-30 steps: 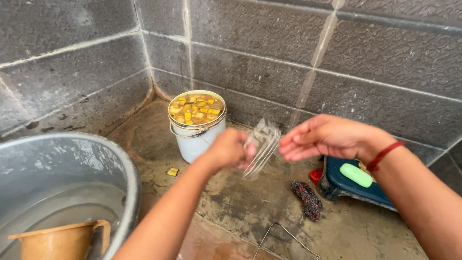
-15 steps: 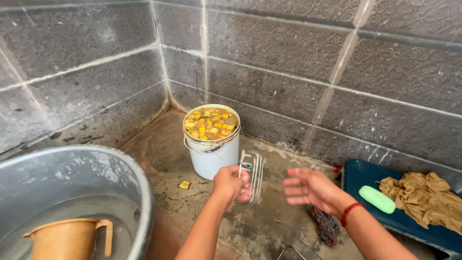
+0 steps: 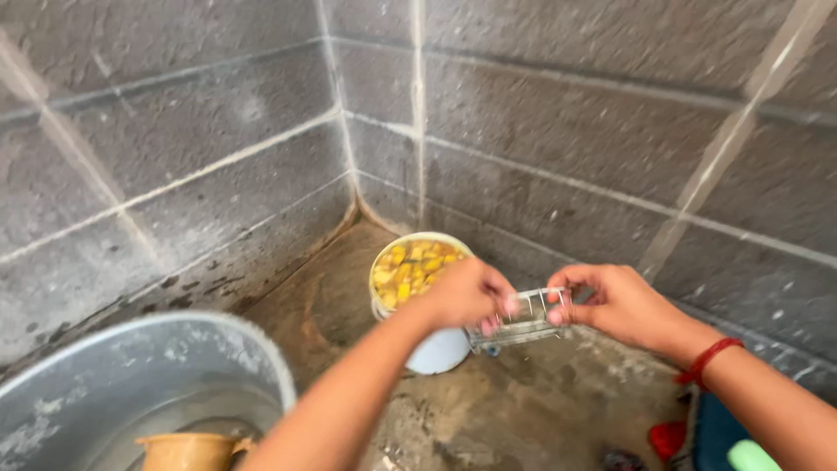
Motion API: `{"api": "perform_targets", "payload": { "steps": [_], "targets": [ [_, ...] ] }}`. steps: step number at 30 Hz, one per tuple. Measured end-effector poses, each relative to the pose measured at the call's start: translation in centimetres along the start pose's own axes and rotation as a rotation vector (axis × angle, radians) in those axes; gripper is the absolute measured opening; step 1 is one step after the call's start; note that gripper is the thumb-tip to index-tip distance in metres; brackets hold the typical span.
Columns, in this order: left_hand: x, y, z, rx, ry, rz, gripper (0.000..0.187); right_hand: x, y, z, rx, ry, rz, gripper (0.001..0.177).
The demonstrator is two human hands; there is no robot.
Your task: The person washes a plastic cup and a metal soap holder using a steel wool scrubber, then places them on a wall-mounted wire shelf. They also arrange a bottle of liquid soap, a small container, a bar of soap, and two toothbrushes on the shelf.
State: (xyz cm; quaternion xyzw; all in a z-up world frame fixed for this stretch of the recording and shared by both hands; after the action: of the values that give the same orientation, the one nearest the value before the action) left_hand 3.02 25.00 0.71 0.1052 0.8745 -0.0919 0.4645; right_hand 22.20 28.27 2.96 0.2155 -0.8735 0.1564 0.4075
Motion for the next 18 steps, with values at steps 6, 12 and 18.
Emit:
{"api": "perform_targets", "payload": {
  "steps": [6, 12, 18],
  "targets": [
    [-13.1, 3.0, -8.9, 0.035, 0.083, 0.032, 0.015, 10.2, -0.4, -11.2, -0.051, 0.041, -0.006, 0.027],
    [-28.3, 0.5, -20.2, -0.123, 0.455, 0.179, 0.024, 24.2, -1.1, -21.8, -0.079, -0.079, 0.040, 0.024],
    [-43.3, -3.1, -32.1, -0.050, 0.456, 0.143, 0.022, 39.9, -3.1, -31.8, -0.136, -0.074, -0.143, 0.023]
  ]
}}
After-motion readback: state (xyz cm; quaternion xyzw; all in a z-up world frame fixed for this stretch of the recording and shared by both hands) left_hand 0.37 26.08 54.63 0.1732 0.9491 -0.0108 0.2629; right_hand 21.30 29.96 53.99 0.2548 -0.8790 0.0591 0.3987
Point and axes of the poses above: each hand's wrist, its own y-axis towards the middle knuckle, its own z-axis out of the palm, x = y × z, the point moved 7 cm from there along y, towards the middle knuckle, and after that the axes turned 7 degrees about y, right-handed, at the moved point
